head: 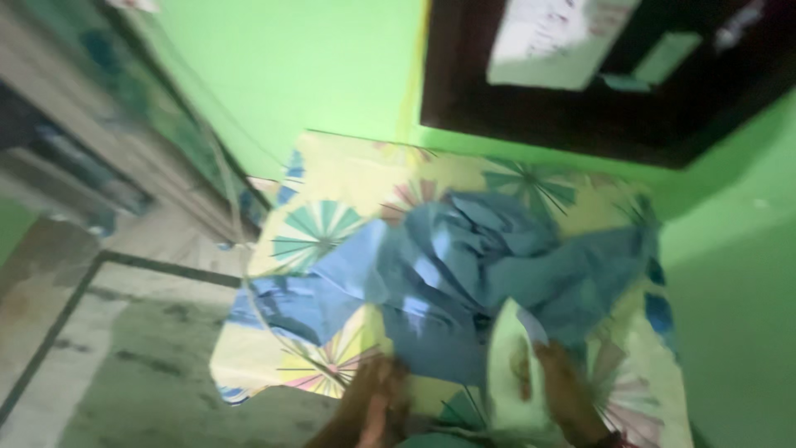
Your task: The person irons a light blue shirt on a patterned ironing board. They repeatedly smooth the fabric with their hands and move the iron across the shirt, focusing on the sleeves and body sections.
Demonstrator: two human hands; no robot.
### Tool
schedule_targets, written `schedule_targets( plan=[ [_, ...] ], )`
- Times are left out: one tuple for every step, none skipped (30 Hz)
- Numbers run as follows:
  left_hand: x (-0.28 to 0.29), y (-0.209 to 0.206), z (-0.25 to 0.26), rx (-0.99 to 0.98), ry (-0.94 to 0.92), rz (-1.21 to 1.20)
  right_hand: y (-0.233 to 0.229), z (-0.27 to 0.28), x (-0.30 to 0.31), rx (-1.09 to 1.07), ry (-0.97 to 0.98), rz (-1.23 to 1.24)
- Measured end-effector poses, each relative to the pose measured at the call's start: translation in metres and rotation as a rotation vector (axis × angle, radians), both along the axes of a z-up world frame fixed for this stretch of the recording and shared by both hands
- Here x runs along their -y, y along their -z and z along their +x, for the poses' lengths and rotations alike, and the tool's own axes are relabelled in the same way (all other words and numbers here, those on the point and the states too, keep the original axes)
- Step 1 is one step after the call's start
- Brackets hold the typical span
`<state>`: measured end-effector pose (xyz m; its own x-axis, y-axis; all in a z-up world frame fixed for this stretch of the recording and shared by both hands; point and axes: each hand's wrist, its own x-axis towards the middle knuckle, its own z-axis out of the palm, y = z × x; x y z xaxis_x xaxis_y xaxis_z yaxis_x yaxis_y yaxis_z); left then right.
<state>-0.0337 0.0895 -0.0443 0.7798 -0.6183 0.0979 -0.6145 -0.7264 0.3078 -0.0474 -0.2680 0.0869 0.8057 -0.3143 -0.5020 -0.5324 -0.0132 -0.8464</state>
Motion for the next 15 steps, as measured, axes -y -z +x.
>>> schedule_targets(
  plan=[
    [-0.011,0.018,-0.011,0.084,0.049,-0.014,-0.017,0.017,-0.017,0.101,-0.083,0.187],
    [-0.021,0.037,-0.017,0.169,0.106,-0.025,-0.036,0.035,-0.033,0.196,-0.168,0.376],
    [-0.033,0.053,-0.022,0.228,0.142,-0.014,-0.054,0.056,-0.052,0.287,-0.247,0.565],
    [-0.045,0.065,-0.026,0.237,0.151,-0.004,-0.068,0.081,-0.075,0.278,-0.236,0.594],
    [-0.052,0.074,-0.025,0.252,0.134,0.037,-0.080,0.102,-0.095,0.268,-0.216,0.620],
    [-0.065,0.078,-0.021,0.213,0.123,0.024,-0.090,0.122,-0.112,0.259,-0.196,0.645],
    [-0.079,0.076,-0.010,0.126,0.062,-0.002,-0.097,0.142,-0.126,0.269,-0.256,0.582],
    [-0.096,0.069,0.001,0.041,-0.007,-0.029,-0.101,0.163,-0.141,0.279,-0.315,0.517],
    [-0.114,0.052,0.022,-0.033,-0.116,-0.052,-0.100,0.181,-0.153,0.283,-0.370,0.450],
    [-0.133,0.040,0.041,-0.086,-0.227,-0.073,-0.097,0.198,-0.163,0.315,-0.413,0.372],
    [-0.154,0.031,0.061,-0.130,-0.344,-0.098,-0.091,0.218,-0.174,0.350,-0.459,0.292],
    [-0.178,0.016,0.087,-0.162,-0.459,-0.121,-0.083,0.239,-0.186,0.386,-0.505,0.211],
    [-0.203,0.001,0.110,-0.187,-0.562,-0.135,-0.071,0.259,-0.198,0.414,-0.499,0.165],
    [-0.228,-0.015,0.135,-0.213,-0.664,-0.143,-0.058,0.279,-0.211,0.441,-0.492,0.119],
    [-0.252,-0.030,0.157,-0.236,-0.765,-0.137,-0.043,0.295,-0.222,0.463,-0.485,0.073]
  ],
)
